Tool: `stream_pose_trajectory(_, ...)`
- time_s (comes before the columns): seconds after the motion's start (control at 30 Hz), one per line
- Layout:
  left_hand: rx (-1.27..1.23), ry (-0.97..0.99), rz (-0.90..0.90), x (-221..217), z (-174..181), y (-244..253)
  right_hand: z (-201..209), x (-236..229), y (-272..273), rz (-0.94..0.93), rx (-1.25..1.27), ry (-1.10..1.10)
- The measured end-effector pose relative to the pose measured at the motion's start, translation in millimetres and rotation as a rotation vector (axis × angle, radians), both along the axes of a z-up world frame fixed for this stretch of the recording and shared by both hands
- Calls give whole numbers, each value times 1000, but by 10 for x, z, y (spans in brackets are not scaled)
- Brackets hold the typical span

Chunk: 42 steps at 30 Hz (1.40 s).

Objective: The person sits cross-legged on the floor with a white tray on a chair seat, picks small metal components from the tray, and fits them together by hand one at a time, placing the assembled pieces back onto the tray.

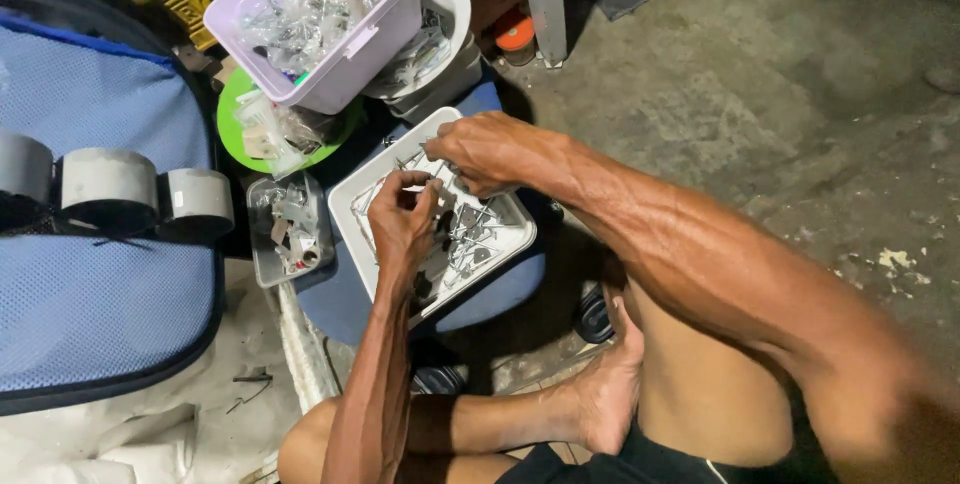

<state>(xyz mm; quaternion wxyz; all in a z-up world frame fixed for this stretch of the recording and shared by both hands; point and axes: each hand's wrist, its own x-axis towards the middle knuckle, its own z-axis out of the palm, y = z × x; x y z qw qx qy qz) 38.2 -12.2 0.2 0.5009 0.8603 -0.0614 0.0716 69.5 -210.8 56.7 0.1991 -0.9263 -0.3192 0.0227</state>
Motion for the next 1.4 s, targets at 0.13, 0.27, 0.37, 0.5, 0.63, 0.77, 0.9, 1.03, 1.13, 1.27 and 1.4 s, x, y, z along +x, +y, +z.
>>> stream_pose_trajectory(0.13, -278, 61, -51, -255, 214, 106, 141, -43, -10, 76, 53, 69)
stream_pose_trajectory(0.27, -484, 76, -75, -344, 329, 181, 14, 69, 4, 97, 191, 91)
stream_pose_trajectory(0.37, -439, 71, -103, -354, 347, 249, -93, 66, 28, 112, 227, 105)
stream_pose_trajectory(0.5, -415, 67, -91, -449, 494, 114, 13, -41, 60, 121, 182, 128)
stream_pose_trajectory(0.63, -487, 104, -91, -436, 401, 72, 14, -15, 115, 124, 87, 85)
stream_pose_trajectory(0.77, -638, 184, -24, -428, 373, 69, 1, 16, 57, 54, 119, 38)
stream_pose_trajectory(0.9, -705, 213, -27, -429, 392, 93, 380, -173, 70, 208, 281, 93)
stream_pose_trajectory(1.03, -700, 253, -19, -441, 361, 95, 187, -97, 157, 227, 313, 167)
stream_pose_trajectory(1.13, -674, 272, 0, -408, 246, 148, 100, -39, 37, 172, 304, 217)
stream_pose_trajectory(1.27, -172, 189, 107, -379, 128, 182, -152, 31, -67, 81, 65, 301)
stream_pose_trajectory(1.4, 140, -39, 73, -180, 22, 101, -189, 51, -81, -9, -5, 292)
